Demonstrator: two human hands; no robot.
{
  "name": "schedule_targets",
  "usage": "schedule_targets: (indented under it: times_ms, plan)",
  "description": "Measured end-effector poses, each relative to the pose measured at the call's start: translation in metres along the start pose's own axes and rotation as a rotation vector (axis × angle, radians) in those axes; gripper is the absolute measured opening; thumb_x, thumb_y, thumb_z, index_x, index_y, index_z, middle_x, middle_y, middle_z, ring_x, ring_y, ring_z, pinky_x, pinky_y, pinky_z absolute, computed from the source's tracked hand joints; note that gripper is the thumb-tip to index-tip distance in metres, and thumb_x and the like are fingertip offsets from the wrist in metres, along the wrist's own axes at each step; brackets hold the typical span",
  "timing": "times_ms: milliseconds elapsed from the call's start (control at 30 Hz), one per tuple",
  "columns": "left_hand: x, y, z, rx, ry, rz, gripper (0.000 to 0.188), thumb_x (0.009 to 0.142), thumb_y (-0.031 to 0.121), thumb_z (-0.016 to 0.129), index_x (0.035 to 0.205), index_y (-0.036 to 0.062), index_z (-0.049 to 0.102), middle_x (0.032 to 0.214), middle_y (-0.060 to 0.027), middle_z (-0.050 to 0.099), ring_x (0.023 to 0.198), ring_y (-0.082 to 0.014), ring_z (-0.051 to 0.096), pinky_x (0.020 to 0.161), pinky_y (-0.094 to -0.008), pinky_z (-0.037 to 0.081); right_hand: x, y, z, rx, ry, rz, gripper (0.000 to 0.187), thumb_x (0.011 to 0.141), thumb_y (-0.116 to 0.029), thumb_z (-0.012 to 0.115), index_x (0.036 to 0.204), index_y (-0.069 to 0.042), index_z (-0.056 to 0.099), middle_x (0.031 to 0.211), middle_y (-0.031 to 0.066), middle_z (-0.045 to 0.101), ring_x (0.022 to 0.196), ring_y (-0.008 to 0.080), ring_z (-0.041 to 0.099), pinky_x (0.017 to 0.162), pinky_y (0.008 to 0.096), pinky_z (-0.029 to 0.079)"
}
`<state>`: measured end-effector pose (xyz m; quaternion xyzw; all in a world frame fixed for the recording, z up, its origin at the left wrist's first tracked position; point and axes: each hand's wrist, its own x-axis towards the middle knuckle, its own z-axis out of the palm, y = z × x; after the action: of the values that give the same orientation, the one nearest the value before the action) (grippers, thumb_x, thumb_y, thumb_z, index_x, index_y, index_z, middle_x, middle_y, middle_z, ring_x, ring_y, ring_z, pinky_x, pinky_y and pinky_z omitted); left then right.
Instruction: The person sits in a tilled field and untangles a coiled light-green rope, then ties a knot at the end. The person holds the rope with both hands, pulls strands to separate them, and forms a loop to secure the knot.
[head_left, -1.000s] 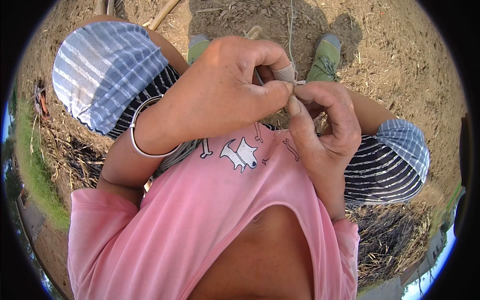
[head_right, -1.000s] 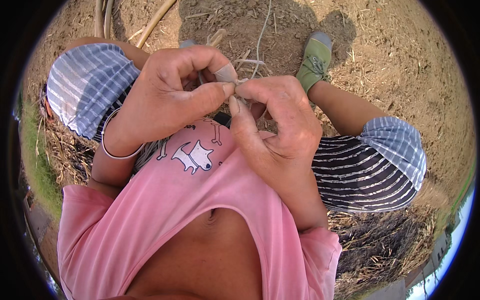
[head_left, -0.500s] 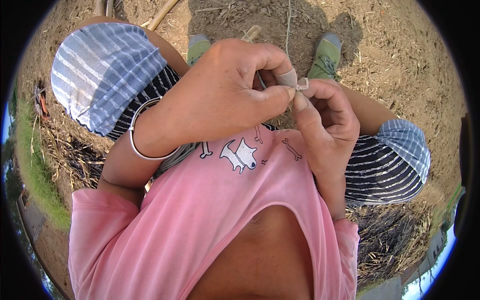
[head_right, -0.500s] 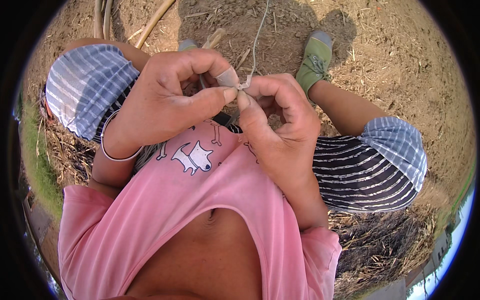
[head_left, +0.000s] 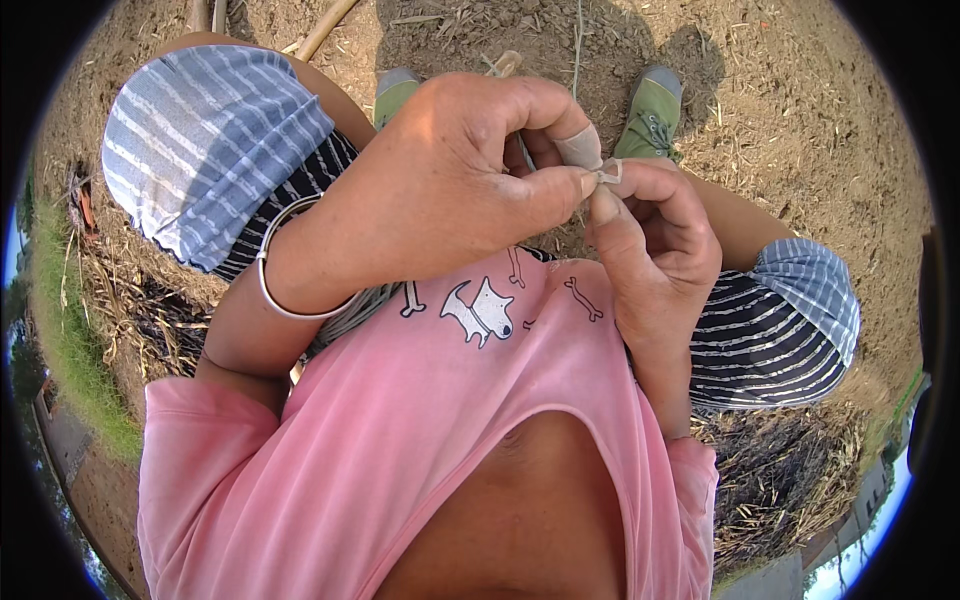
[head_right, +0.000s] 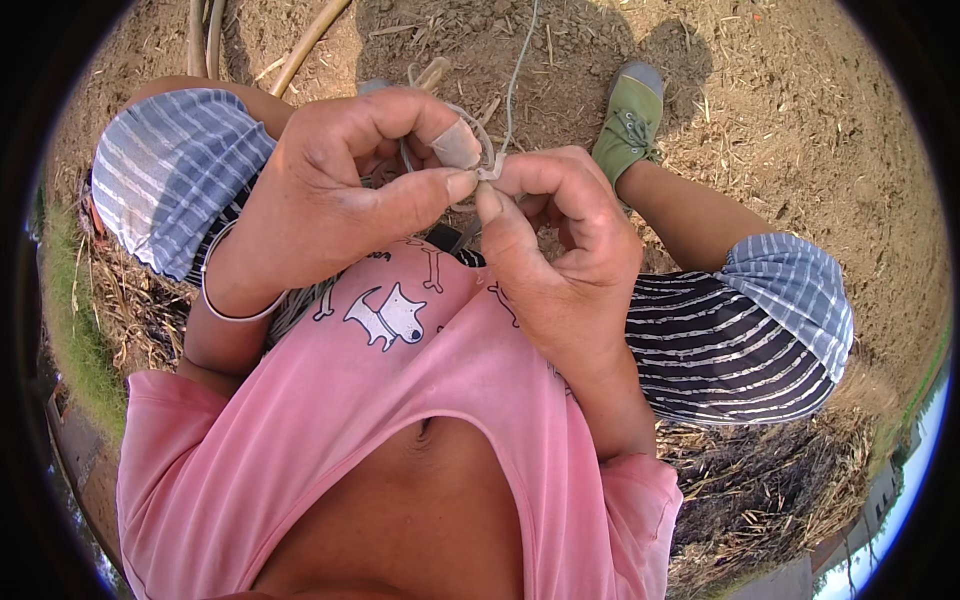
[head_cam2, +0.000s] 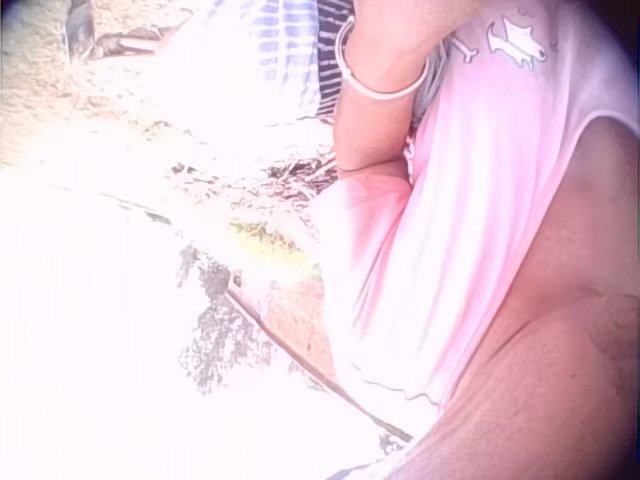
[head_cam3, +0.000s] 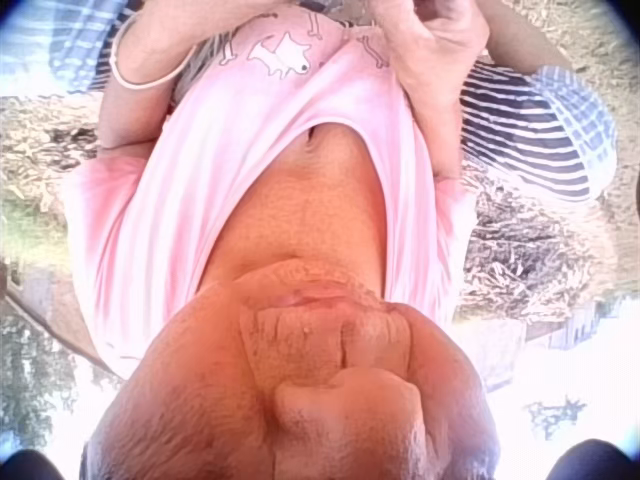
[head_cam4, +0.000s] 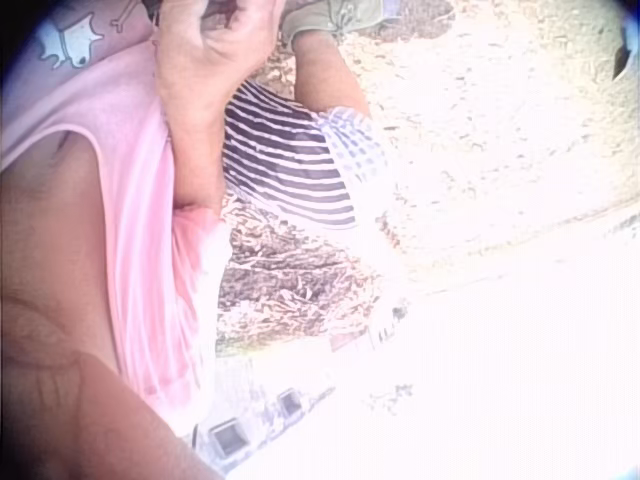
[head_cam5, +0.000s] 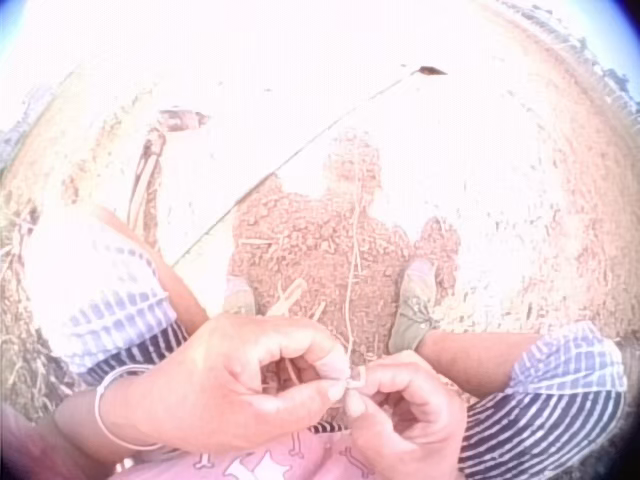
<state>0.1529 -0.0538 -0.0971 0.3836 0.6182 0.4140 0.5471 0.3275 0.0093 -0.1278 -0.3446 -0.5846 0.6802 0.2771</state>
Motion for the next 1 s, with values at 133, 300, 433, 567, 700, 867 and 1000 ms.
schedule_targets:
  times_ms: [133, 300, 433, 567, 700, 867, 1000]
  plan:
    - [0.0000, 0.0004, -0.0008, 0.009, 0.000, -0.006, 0.019, 0.086, 0.001, 0.069, 0.104, -0.0017, 0.063, 0.086, 0.0020, 0.061, 0.076, -0.0017, 0.055, 0.063, -0.0167, 0.045, 0.0003, 0.0034, 0.0012, -0.107, 0.038, -0.126, 0.015, 0.082, 0.006, 0.066, 0.095, -0.001, 0.064, 0.088, 0.0039, 0.059, 0.073, 0.0073, 0.054, 0.061, 0.0207, 0.043]
    - [-0.0009, 0.0009, 0.0003, 0.068, 0.032, 0.097, 0.019, 0.084, -0.001, 0.069, 0.102, -0.0013, 0.063, 0.090, 0.0014, 0.061, 0.078, -0.0026, 0.056, 0.063, -0.0174, 0.046, 0.0036, 0.0074, -0.0022, -0.283, 0.029, -0.353, 0.020, 0.076, 0.008, 0.068, 0.094, -0.002, 0.065, 0.089, 0.0075, 0.061, 0.072, 0.0124, 0.057, 0.060, 0.0238, 0.046]
    - [0.0000, 0.0017, -0.0012, 0.045, 0.020, 0.103, 0.017, 0.083, -0.002, 0.069, 0.099, -0.0011, 0.064, 0.091, 0.0008, 0.061, 0.077, -0.0031, 0.057, 0.063, -0.0173, 0.046, 0.0062, 0.0087, -0.0041, -0.400, 0.022, -0.471, 0.024, 0.073, 0.008, 0.070, 0.094, -0.003, 0.066, 0.090, 0.0095, 0.063, 0.072, 0.0163, 0.061, 0.062, 0.0266, 0.050]
    - [-0.0022, 0.0061, -0.0046, 0.025, 0.002, 0.051, 0.016, 0.082, -0.001, 0.070, 0.097, -0.0011, 0.065, 0.090, 0.0006, 0.062, 0.078, -0.0033, 0.057, 0.063, -0.0176, 0.047, 0.0046, 0.0063, -0.0035, -0.543, 0.042, -0.567, 0.029, 0.069, 0.009, 0.072, 0.095, -0.004, 0.067, 0.091, 0.0107, 0.063, 0.072, 0.0191, 0.063, 0.060, 0.0287, 0.051]
    - [-0.0028, 0.0067, -0.0077, -0.028, -0.035, 0.014, 0.014, 0.082, 0.000, 0.070, 0.095, -0.0012, 0.066, 0.088, 0.0005, 0.062, 0.078, -0.0034, 0.058, 0.065, -0.0185, 0.047, 0.0054, 0.0072, -0.0020, -0.612, 0.076, -0.671, 0.033, 0.066, 0.009, 0.074, 0.095, -0.004, 0.068, 0.092, 0.0108, 0.063, 0.071, 0.0204, 0.064, 0.058, 0.0296, 0.052]
    - [0.0006, 0.0054, -0.0068, -0.101, -0.086, -0.034, 0.013, 0.082, 0.001, 0.071, 0.094, -0.0016, 0.066, 0.087, 0.0005, 0.062, 0.077, -0.0035, 0.057, 0.066, -0.0191, 0.047, 0.0066, 0.0085, -0.0052, -0.646, 0.082, -0.716, 0.034, 0.063, 0.010, 0.074, 0.094, -0.004, 0.068, 0.092, 0.0105, 0.062, 0.070, 0.0219, 0.064, 0.058, 0.0300, 0.051]
    - [-0.0007, 0.0085, -0.0079, -0.060, -0.067, -0.053, 0.013, 0.082, 0.000, 0.069, 0.094, -0.0016, 0.066, 0.087, -0.0013, 0.063, 0.077, -0.0048, 0.058, 0.066, -0.0197, 0.048, 0.0069, 0.0033, -0.0054, -0.708, 0.054, -0.731, 0.032, 0.064, 0.010, 0.073, 0.093, -0.003, 0.068, 0.091, 0.0110, 0.062, 0.070, 0.0233, 0.063, 0.059, 0.0310, 0.051]
